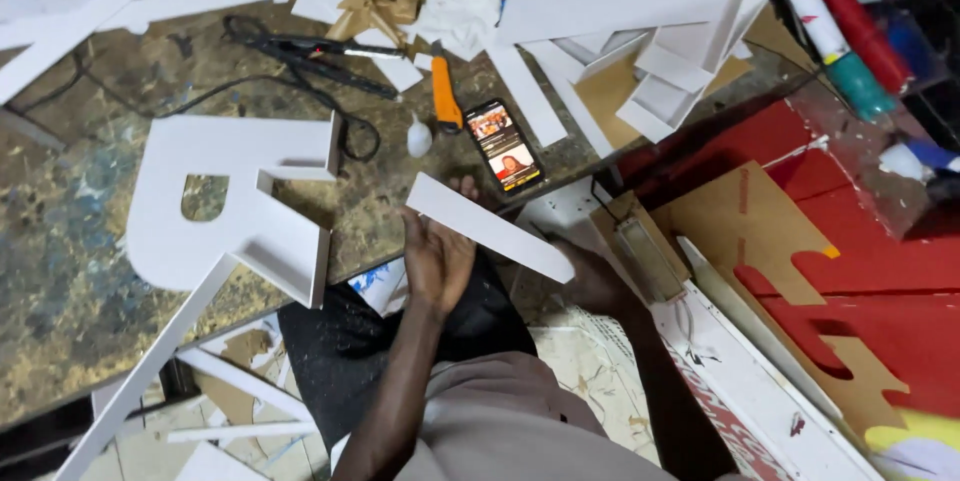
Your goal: The person assembles a large white letter 'R' on a cluttered workbench. They use a hot glue gun to apply adhesive to the edges of the letter and attach a long white strip to form the letter's structure. The person also uses a small white bottle to apply glue to specific joints.
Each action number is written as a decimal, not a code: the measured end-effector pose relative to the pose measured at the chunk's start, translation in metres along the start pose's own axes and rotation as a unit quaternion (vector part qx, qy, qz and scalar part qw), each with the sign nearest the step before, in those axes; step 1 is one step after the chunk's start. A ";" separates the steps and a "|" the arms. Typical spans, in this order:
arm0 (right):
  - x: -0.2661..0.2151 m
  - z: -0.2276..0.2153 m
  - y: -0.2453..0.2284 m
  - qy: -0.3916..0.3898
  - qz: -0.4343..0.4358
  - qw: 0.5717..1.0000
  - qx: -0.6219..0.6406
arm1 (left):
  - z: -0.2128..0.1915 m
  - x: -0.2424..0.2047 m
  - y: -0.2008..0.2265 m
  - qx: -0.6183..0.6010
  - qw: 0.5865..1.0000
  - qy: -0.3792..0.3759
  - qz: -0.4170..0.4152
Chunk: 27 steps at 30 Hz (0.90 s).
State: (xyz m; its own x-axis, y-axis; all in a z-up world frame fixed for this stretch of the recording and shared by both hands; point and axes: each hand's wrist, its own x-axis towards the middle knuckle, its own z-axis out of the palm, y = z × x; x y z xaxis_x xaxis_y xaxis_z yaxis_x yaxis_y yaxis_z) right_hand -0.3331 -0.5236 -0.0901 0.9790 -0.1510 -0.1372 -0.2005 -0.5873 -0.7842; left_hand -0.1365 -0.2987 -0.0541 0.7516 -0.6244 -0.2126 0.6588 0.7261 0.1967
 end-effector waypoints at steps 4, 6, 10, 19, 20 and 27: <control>-0.002 -0.009 0.019 0.073 -0.002 0.984 0.161 | -0.004 0.013 -0.005 0.036 0.999 -0.005 -0.020; -0.009 0.000 0.028 0.083 -0.037 0.971 0.222 | -0.019 0.008 -0.012 0.053 0.998 -0.026 -0.021; -0.002 0.014 0.035 0.040 -0.022 0.985 0.167 | -0.014 0.006 -0.026 0.012 0.999 0.039 -0.032; 0.041 0.025 -0.028 -0.064 0.144 0.936 0.315 | 0.021 -0.012 -0.032 0.161 0.983 0.080 0.031; 0.041 0.029 -0.029 -0.088 0.088 0.828 0.547 | 0.026 -0.025 -0.033 0.290 0.956 0.022 0.040; 0.070 0.059 -0.134 0.086 -0.171 0.967 -0.165 | 0.000 -0.001 -0.026 0.189 0.954 0.157 0.173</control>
State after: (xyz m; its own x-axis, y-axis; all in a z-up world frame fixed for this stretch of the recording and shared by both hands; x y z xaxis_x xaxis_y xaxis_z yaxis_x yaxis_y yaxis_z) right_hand -0.2352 -0.4091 -0.0302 0.9748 -0.0166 0.2223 0.1057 -0.8437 -0.5264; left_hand -0.1549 -0.3169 -0.0591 0.9190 -0.2055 -0.3363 0.3811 0.6807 0.6256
